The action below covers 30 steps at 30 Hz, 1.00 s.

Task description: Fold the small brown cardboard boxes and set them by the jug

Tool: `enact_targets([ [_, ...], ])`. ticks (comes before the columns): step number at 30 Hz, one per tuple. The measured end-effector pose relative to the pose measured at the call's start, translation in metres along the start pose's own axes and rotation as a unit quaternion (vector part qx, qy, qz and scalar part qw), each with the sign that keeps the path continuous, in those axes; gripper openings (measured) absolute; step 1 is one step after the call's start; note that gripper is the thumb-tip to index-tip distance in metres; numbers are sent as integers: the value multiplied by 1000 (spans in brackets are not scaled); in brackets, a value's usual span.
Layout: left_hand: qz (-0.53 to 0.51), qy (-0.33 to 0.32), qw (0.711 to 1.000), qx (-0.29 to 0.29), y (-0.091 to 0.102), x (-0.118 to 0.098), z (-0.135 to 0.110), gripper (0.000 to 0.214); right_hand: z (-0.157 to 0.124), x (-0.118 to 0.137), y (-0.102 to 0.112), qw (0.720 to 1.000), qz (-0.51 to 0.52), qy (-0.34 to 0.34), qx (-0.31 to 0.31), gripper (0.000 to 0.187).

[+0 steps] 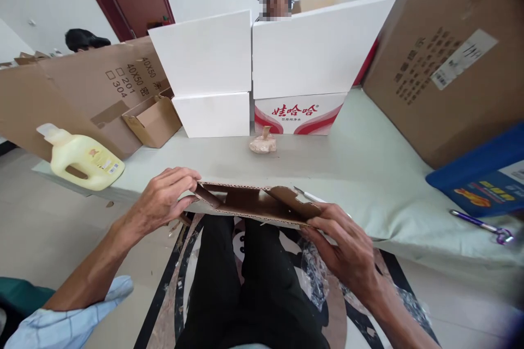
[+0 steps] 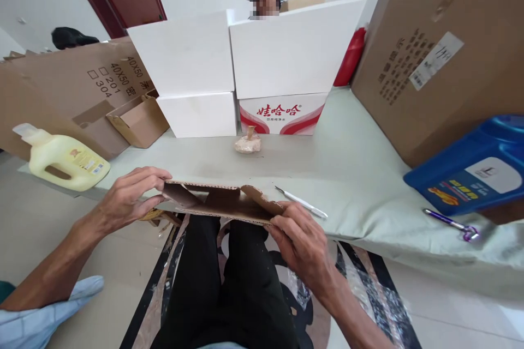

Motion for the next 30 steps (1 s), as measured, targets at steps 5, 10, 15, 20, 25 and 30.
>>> enact_targets([
  [5,-20,11,1000,-11,-10,7,-1,16,-11,-10,2,999,8,-36,-29,24],
  [10,-108,37,992,-53,0,7,7,17,-27,-50,3,977,49,-185,-90,59],
  [15,-177,42,981,-69,7,10,13,13,-30,-63,-8,961,90,-258,26,64],
  [20,-105,36,983,-144,9,15,25,20,-35,-54,20,973,12,-217,74,18],
  [25,-61,105,985,-124,-10,44,3,35,-32,-122,123,922,-178,-298,-170,36],
  [30,-92,216,970,-66,-45,76,-64,25,-18,-228,155,865,-331,-333,-176,40],
])
Point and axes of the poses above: each hand's wrist, its own z-axis towards the middle knuckle, its own y-axis out of the back of the hand, x = y × z, the point moved 9 cm from there along z, towards the middle knuckle, and after that the axes turned 15 degrees about -x, right-handed, at the moved point
